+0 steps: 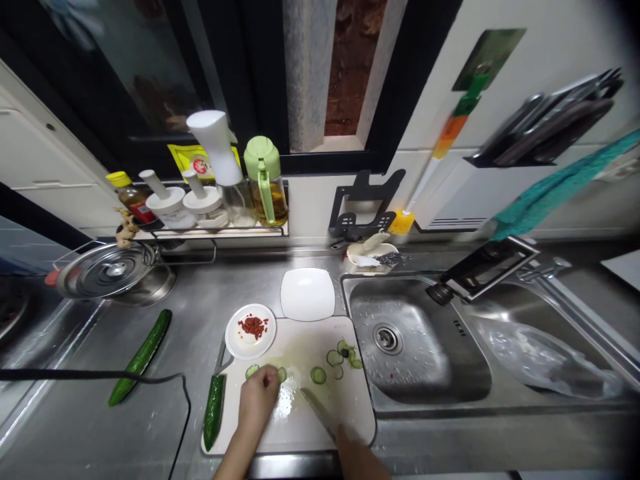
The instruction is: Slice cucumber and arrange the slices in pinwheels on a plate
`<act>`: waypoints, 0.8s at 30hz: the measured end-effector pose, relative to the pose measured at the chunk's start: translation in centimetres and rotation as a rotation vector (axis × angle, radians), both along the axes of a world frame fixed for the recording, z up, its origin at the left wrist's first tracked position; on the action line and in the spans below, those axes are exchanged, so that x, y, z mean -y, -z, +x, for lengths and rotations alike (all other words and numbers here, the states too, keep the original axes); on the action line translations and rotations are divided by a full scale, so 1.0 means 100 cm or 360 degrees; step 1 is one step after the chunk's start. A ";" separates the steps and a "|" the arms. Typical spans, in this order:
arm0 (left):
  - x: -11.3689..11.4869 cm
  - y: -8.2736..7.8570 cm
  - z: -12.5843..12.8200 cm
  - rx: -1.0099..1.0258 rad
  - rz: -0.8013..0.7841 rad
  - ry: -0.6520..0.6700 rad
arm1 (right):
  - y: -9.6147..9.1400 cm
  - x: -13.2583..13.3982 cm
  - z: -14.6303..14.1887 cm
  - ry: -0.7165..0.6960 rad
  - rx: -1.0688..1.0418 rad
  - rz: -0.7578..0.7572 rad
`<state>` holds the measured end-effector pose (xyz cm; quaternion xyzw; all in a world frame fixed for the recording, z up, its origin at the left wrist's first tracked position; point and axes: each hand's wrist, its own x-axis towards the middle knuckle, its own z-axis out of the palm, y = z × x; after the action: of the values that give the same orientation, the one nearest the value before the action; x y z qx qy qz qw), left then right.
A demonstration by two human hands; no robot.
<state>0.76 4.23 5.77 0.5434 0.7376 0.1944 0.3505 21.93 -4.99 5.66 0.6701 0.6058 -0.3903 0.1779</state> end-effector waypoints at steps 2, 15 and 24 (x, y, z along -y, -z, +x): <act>0.000 -0.003 -0.014 -0.0046 -0.0023 -0.0073 | -0.001 0.000 0.002 0.0035 0.0022 -0.0087; -0.002 0.006 -0.057 -0.0329 -0.0088 -0.0211 | -0.017 -0.003 0.004 -0.0035 -0.0047 -0.0094; -0.004 -0.003 -0.039 -0.0257 0.0165 -0.0131 | -0.017 -0.001 0.002 0.0075 -0.0075 -0.0096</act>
<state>-3.11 4.68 6.04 0.5440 0.7740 0.2023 0.2531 22.17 -4.93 7.33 0.6692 0.5818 -0.4282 0.1743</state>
